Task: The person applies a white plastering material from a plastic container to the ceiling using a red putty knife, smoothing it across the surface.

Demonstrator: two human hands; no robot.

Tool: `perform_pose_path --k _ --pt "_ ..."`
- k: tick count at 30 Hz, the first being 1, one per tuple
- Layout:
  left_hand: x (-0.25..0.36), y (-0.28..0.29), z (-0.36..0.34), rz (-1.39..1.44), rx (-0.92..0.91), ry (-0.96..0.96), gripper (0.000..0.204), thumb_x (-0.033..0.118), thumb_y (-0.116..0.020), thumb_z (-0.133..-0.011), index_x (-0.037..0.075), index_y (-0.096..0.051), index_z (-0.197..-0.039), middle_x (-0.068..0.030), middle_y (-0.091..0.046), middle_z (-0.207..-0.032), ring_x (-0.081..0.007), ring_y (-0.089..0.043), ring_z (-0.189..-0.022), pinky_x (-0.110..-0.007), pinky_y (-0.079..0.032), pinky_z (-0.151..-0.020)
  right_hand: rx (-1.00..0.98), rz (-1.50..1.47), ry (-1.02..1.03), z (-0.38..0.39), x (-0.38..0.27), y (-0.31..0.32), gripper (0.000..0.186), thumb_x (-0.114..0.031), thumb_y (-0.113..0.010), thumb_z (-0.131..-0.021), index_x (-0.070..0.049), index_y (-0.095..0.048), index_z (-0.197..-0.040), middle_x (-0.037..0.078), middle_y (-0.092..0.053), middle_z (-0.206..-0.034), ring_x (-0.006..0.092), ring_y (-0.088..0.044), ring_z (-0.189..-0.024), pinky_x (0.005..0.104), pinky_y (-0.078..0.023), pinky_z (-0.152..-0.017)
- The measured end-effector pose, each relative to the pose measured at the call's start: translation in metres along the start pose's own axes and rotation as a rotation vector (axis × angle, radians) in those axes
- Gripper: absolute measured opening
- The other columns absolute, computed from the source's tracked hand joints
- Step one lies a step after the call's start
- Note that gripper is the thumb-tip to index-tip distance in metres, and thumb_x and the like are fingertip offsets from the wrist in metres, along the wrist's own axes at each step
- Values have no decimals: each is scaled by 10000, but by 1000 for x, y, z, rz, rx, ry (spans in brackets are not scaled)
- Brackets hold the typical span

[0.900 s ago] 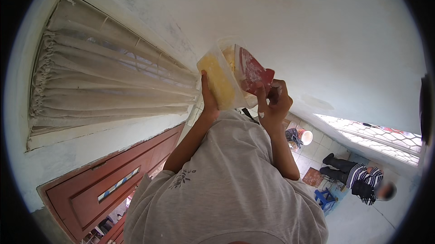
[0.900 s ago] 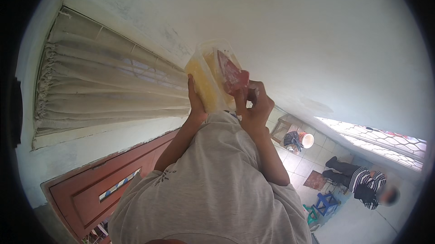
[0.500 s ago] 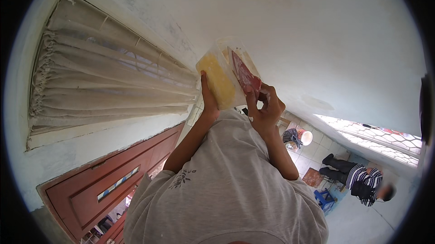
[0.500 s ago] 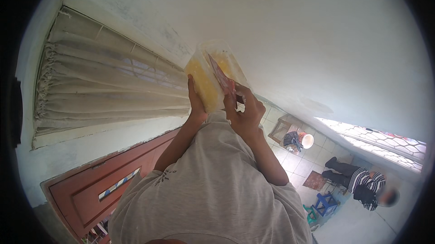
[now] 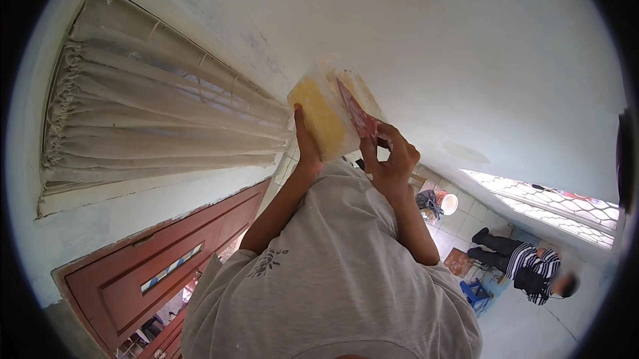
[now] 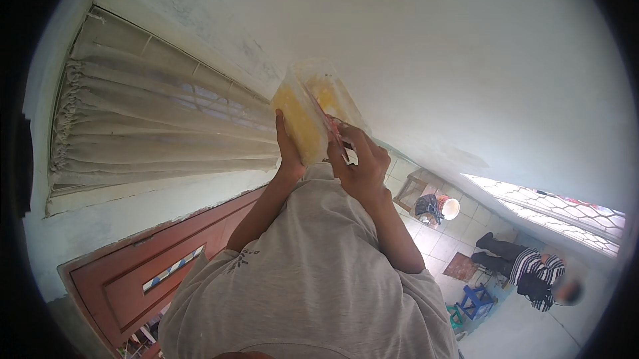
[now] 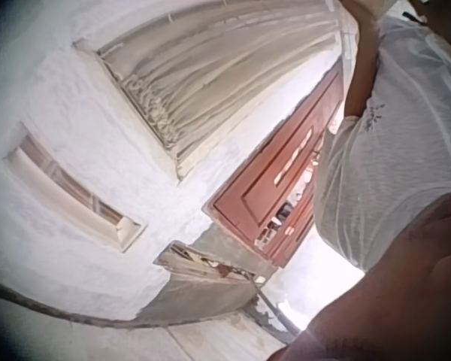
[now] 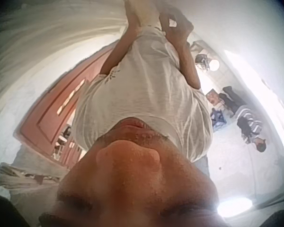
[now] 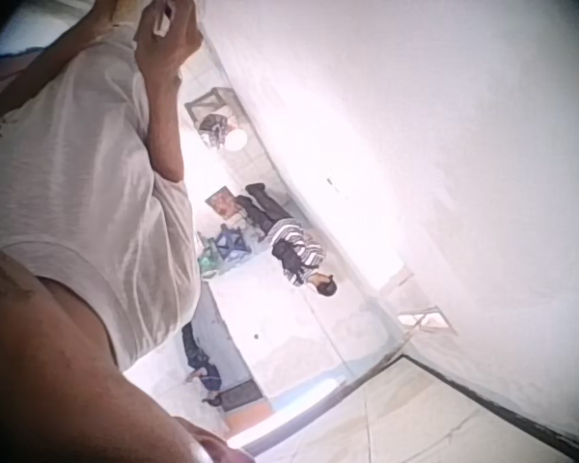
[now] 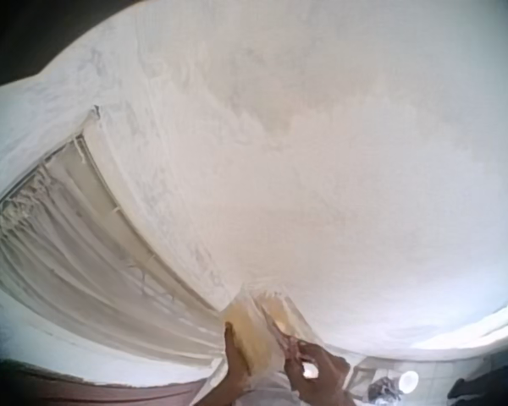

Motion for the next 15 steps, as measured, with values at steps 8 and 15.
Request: perform_pose_path --k 8,15 --pt "6 -6 7 94 57 -18 718 677 -350 -989 103 -450 -1410 -84 -604 -1215 -215 -619 -1110 -375 -512 -960 90 -324 -425 -5 30 21 120 -36 -701 -906 12 -621 -982 60 -698 -761 60 -623 -634 221 -506 -572" --pt "3 -5 7 5 49 -17 755 698 -346 -976 118 -418 -1455 -90 -570 -1305 -230 -580 -1187 -392 -486 -1005 104 -403 -369 -9 30 18 103 -53 -672 -950 15 -608 -992 38 -680 -748 25 -573 -637 206 -482 -574"
Point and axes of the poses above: each hand's wrist, its own z-axis away from the middle knuckle, its own y-axis out of the back of the hand, x = y × z, the point moved 7 cm from there along -z, towards the middle knuckle
